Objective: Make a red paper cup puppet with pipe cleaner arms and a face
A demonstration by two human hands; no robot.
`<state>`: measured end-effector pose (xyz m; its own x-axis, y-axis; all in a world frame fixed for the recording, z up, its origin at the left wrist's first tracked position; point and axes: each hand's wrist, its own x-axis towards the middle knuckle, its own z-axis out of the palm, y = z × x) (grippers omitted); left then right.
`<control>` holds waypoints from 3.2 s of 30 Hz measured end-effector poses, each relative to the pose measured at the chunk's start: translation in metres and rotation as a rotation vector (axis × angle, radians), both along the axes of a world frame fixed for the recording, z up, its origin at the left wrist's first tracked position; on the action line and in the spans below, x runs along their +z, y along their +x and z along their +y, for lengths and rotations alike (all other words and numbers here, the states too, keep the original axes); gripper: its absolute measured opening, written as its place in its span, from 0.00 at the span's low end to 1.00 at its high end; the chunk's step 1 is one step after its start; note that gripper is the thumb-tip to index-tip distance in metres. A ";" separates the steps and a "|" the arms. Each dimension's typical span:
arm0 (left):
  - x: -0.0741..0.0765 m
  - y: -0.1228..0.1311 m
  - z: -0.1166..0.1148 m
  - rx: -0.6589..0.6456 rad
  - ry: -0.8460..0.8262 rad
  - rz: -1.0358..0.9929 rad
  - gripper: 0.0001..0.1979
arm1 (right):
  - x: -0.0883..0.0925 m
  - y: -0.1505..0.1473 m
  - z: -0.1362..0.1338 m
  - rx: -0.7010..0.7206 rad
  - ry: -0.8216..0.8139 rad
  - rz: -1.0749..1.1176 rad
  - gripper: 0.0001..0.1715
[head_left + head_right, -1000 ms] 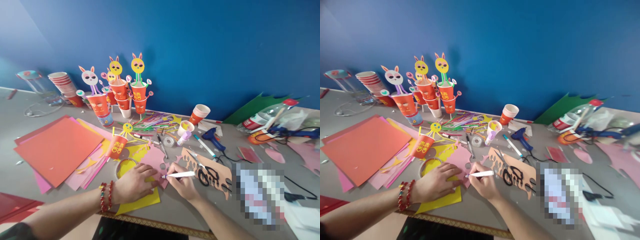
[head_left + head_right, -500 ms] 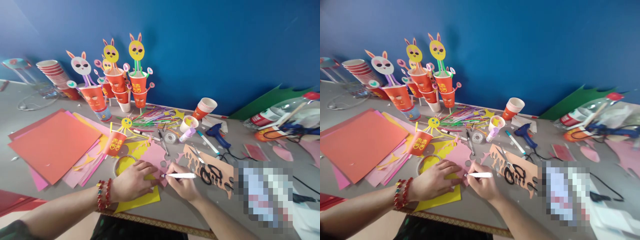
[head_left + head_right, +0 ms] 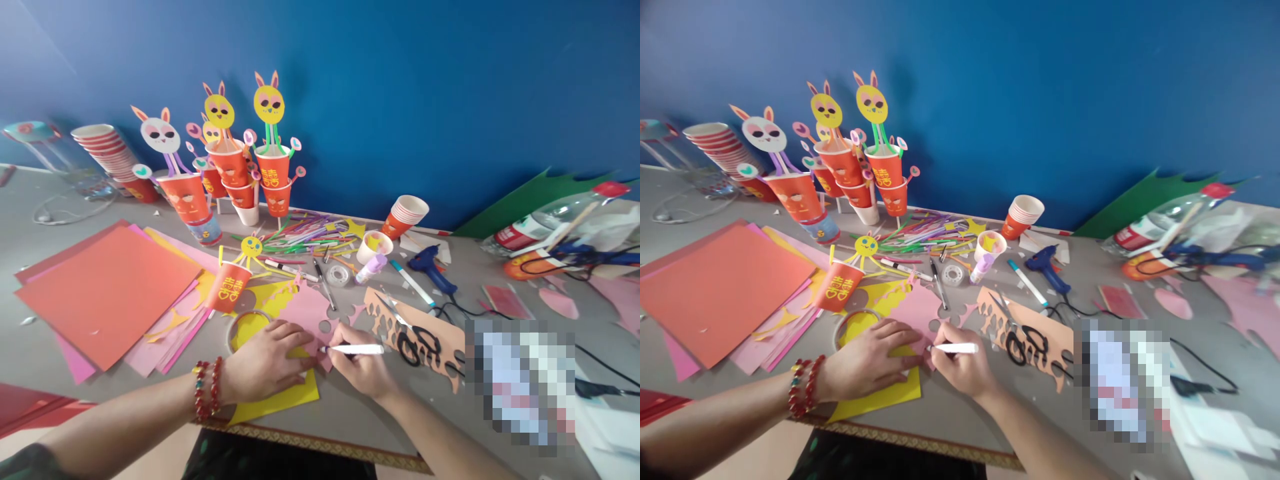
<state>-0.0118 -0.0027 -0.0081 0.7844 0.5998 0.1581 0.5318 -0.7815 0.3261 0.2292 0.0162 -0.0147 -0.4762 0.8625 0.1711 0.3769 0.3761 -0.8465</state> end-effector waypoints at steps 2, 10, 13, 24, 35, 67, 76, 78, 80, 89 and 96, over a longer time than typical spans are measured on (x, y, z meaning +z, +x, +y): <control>0.001 0.000 0.000 0.000 -0.007 0.009 0.15 | 0.000 0.000 0.000 0.000 0.007 0.005 0.10; 0.004 0.000 0.000 0.000 0.002 -0.001 0.16 | 0.002 -0.001 0.000 -0.009 -0.008 0.035 0.10; 0.004 0.000 0.000 0.002 0.005 0.001 0.16 | 0.001 0.000 -0.001 -0.007 -0.010 0.053 0.10; 0.006 0.000 0.000 -0.006 -0.010 0.023 0.17 | -0.006 0.003 -0.003 -0.066 0.010 0.059 0.11; 0.005 0.001 0.001 -0.007 -0.029 0.043 0.17 | -0.008 0.003 -0.002 -0.075 0.032 0.034 0.11; 0.000 0.000 0.000 -0.002 -0.017 0.031 0.17 | -0.007 0.003 -0.002 -0.005 0.038 0.047 0.11; 0.000 0.000 0.000 0.000 -0.026 0.035 0.16 | -0.005 0.001 -0.001 0.005 0.041 0.004 0.10; 0.001 0.001 0.000 0.001 -0.027 0.035 0.16 | -0.004 0.001 -0.001 0.009 0.046 -0.004 0.10; 0.001 0.001 0.000 0.000 -0.027 0.031 0.16 | -0.003 0.000 -0.001 0.007 0.052 -0.010 0.11; 0.001 0.001 0.000 0.004 -0.018 0.025 0.15 | 0.002 -0.002 -0.002 0.010 0.046 -0.012 0.10; 0.002 0.000 0.000 0.000 -0.001 0.017 0.16 | -0.006 0.002 -0.002 -0.081 0.056 0.078 0.12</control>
<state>-0.0118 -0.0031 -0.0061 0.7873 0.5996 0.1438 0.5370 -0.7813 0.3180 0.2310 0.0139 -0.0206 -0.3891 0.8854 0.2542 0.3415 0.3950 -0.8529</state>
